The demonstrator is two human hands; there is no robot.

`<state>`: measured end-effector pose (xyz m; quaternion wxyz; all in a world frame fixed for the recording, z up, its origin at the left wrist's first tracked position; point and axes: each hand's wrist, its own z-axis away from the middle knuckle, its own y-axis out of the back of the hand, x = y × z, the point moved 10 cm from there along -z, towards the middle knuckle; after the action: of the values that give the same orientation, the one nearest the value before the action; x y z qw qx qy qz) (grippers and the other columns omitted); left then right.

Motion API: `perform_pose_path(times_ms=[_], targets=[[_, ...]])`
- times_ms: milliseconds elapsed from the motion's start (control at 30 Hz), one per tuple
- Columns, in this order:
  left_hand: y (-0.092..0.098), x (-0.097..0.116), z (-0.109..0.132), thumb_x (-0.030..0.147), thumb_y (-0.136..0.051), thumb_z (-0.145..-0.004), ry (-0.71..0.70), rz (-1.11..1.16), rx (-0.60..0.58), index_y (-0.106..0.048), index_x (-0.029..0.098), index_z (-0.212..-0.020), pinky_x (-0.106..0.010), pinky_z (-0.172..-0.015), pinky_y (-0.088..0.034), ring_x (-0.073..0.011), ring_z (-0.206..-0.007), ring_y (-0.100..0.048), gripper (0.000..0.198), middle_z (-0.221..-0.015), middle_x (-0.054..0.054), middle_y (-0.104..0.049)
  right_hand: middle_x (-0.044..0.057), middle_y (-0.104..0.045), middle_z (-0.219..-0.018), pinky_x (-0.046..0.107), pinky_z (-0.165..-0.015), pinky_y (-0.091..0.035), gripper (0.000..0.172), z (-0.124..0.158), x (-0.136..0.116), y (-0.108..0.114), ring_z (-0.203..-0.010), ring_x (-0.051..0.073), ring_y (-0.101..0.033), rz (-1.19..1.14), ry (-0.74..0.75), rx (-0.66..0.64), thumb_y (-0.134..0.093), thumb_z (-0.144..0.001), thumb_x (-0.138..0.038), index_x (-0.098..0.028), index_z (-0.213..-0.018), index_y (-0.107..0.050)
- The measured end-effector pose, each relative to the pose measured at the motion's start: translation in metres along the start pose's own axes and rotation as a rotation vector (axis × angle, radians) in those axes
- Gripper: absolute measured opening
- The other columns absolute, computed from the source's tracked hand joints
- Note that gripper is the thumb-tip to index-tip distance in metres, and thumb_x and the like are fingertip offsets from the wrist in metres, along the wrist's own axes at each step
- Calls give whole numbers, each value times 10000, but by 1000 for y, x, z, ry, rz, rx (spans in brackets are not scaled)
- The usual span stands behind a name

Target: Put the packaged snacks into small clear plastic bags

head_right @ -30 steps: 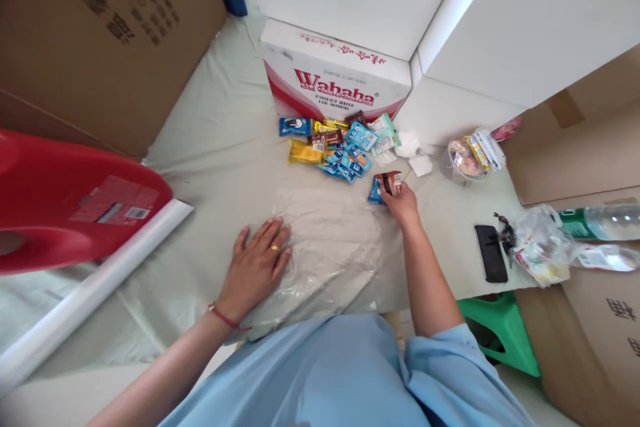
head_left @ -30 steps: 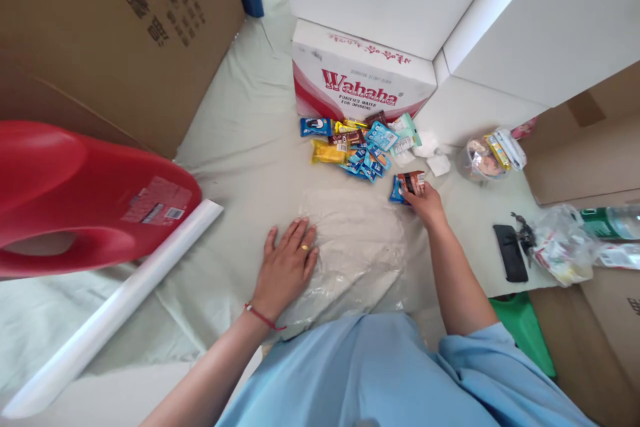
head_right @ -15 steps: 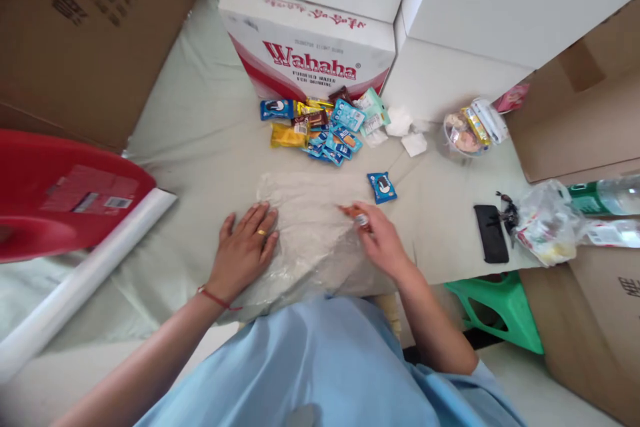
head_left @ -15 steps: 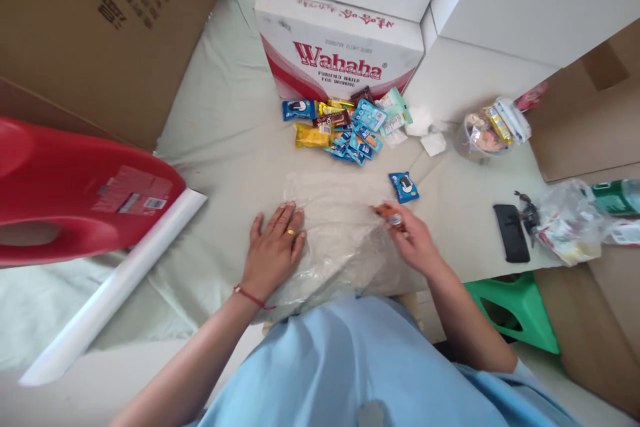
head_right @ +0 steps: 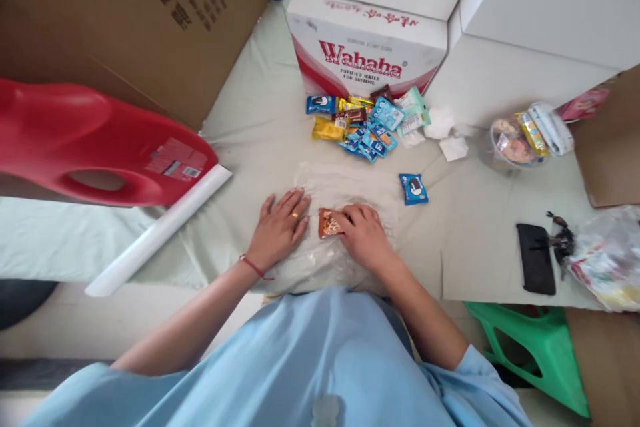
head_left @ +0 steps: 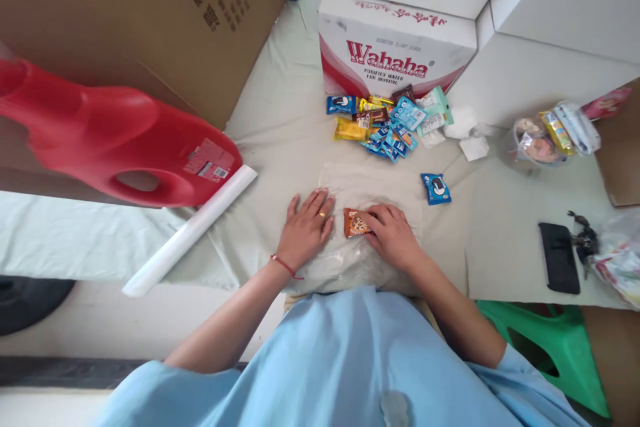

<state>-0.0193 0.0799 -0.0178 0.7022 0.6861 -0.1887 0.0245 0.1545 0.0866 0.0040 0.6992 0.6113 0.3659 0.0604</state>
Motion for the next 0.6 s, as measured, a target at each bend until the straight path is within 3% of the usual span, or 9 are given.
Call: perform_pose_path(times_ms=[100, 200, 333, 433, 533, 600], targets=[[0, 0, 1, 377, -343, -1093, -8, -8, -4, -508, 219, -1588, -589, -1316, -187, -284, -1593, -386, 545, -1704, -112, -437, 147, -722, -1262, 455, -1017, -530, 317, 3, 14, 17, -1157, 306, -645, -133, -74, 88, -530, -1048, -348, -228, -1267, -725], [-1, 1, 1, 374, -329, -1097, -16, -1, -1, -491, 215, -1601, -597, -1317, -175, -285, -1601, -371, 552, -1716, -112, -415, 89, -754, -990, 358, -847, -535, 399, 3, 44, 34, -925, 250, -691, -258, -261, 167, -395, -1095, -462, -237, -1097, -725], [1, 1, 1, 365, -337, -1093, -22, 21, 13, -485, 233, -1610, -595, -1322, -160, -285, -1601, -373, 553, -1719, -112, -407, 16, -646, -693, 294, -654, -446, 518, -17, 61, 23, -680, 200, -608, -353, -369, 22, -337, -1092, -558, -246, -817, -645], [1, 0, 1, 367, -336, -1095, -12, 23, 16, -486, 241, -1611, -587, -1323, -160, -282, -1599, -377, 552, -1720, -107, -407, 58, -683, -770, 306, -674, -454, 511, -31, 55, 19, -749, 221, -617, -192, -363, -31, -371, -1085, -548, -236, -830, -685], [1, 0, 0, 375, -333, -1098, -11, 30, 17, -480, 243, -1615, -587, -1326, -152, -278, -1601, -375, 554, -1719, -107, -409, 148, -727, -1037, 389, -782, -508, 449, -34, 42, 41, -989, 309, -617, 71, -311, 152, -434, -1073, -523, -229, -1002, -767], [0, 1, 0, 375, -325, -1101, -18, 35, 14, -481, 237, -1614, -587, -1329, -146, -273, -1606, -366, 554, -1720, -106, -406, 169, -711, -1209, 463, -882, -527, 393, -33, 26, 43, -1136, 360, -574, 118, -196, 174, -519, -1049, -504, -227, -1171, -769]])
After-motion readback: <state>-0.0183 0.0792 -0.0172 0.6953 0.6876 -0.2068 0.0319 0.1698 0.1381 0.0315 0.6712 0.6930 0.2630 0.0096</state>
